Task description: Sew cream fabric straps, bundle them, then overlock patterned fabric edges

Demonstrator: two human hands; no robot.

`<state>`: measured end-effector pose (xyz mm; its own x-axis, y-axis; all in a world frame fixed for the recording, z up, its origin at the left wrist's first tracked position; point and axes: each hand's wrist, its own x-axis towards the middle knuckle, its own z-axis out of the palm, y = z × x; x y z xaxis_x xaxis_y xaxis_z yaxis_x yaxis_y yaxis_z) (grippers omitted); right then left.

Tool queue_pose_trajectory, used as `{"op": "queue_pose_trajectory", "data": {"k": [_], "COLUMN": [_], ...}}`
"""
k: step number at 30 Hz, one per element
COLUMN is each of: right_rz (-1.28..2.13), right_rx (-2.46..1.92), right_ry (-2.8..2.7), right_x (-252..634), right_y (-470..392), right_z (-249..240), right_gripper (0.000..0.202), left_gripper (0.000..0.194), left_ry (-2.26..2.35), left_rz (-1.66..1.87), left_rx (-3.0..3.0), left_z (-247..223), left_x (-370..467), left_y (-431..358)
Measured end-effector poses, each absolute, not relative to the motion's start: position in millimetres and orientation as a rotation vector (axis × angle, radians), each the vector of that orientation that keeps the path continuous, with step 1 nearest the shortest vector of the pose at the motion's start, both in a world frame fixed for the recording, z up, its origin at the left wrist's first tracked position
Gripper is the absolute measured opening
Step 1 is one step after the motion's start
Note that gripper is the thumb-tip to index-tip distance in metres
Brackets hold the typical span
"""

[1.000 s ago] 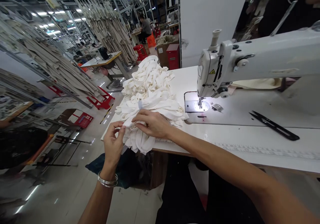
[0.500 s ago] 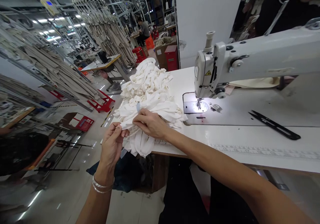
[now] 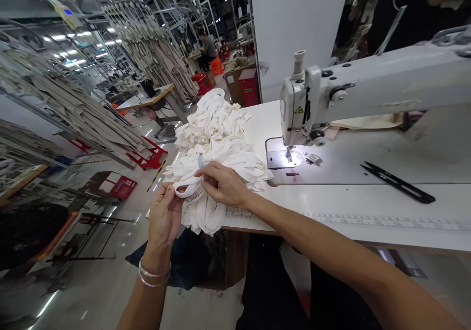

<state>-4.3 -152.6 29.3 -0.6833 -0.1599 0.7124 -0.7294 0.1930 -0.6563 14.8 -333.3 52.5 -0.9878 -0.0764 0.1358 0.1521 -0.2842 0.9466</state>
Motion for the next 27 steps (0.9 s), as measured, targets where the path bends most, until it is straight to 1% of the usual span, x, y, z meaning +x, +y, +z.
{"op": "queue_pose_trajectory", "data": {"k": [4, 6, 8, 9, 11, 13, 15, 16, 17, 20, 21, 23, 24, 27], "right_rz": [1.783, 1.941, 1.991, 1.951, 1.760, 1.537, 1.401, 1.375, 1.370, 1.373, 1.360, 1.326, 1.311, 1.281], "right_rx": [0.533, 0.448, 0.421, 0.416, 0.417, 0.414, 0.394, 0.378, 0.366, 0.381, 0.402, 0.435, 0.437, 0.310], "right_ry": [-1.942, -1.939, -1.956, -1.977, -2.035, -2.073, -2.072, -2.058, -2.037, -1.934, -1.900, -1.839, -1.816, -1.778], "right_x": [-4.6, -4.0, -3.2, -2.8, -2.5, -3.0, -3.9, -4.5, -4.9, -4.2, -3.0, 0.7, 3.0, 10.2], "right_y": [-149.0, -148.3, -148.2, -148.1, -147.8, -146.9, -145.7, -145.3, -145.1, -146.4, -146.8, -144.8, -141.3, -118.6], "right_z": [33.5, 34.7, 34.2, 33.3, 30.5, 27.6, 25.9, 25.6, 25.8, 28.9, 30.6, 34.7, 36.7, 39.5], "right_gripper": [0.014, 0.015, 0.015, 0.015, 0.013, 0.014, 0.013, 0.012, 0.011, 0.010, 0.010, 0.010, 0.010, 0.009], "left_gripper": [0.032, 0.031, 0.028, 0.025, 0.017, 0.010, 0.012, 0.014, 0.015, 0.010, 0.016, 0.032, 0.035, 0.028], "left_ry": [-1.782, -1.804, -1.839, -1.856, -1.983, -2.258, -2.489, -2.524, -2.500, -2.287, -2.259, -2.323, -2.388, -2.426], "left_rz": [-2.386, -2.359, -2.299, -2.267, -2.127, -1.849, -1.480, -1.342, -1.281, -1.235, -1.201, -1.050, -0.948, -0.667], "left_rx": [-0.083, -0.097, -0.131, -0.147, -0.266, -0.548, -0.826, -0.864, -0.808, -0.434, -0.359, -0.362, -0.417, -0.546], "left_z": [47.1, 44.9, 44.5, 45.0, 47.2, 50.0, 52.5, 53.9, 55.6, 63.6, 67.2, 74.6, 77.6, 79.3], "left_x": [8.6, 7.2, 10.1, 13.7, 24.8, 38.2, 48.1, 49.9, 49.0, 31.0, 21.7, 3.4, -3.9, -10.7], "left_y": [-339.0, -343.5, -347.4, -348.6, -348.8, -346.4, -343.1, -342.0, -341.8, -347.1, -350.5, -356.9, -358.9, -354.5]}}
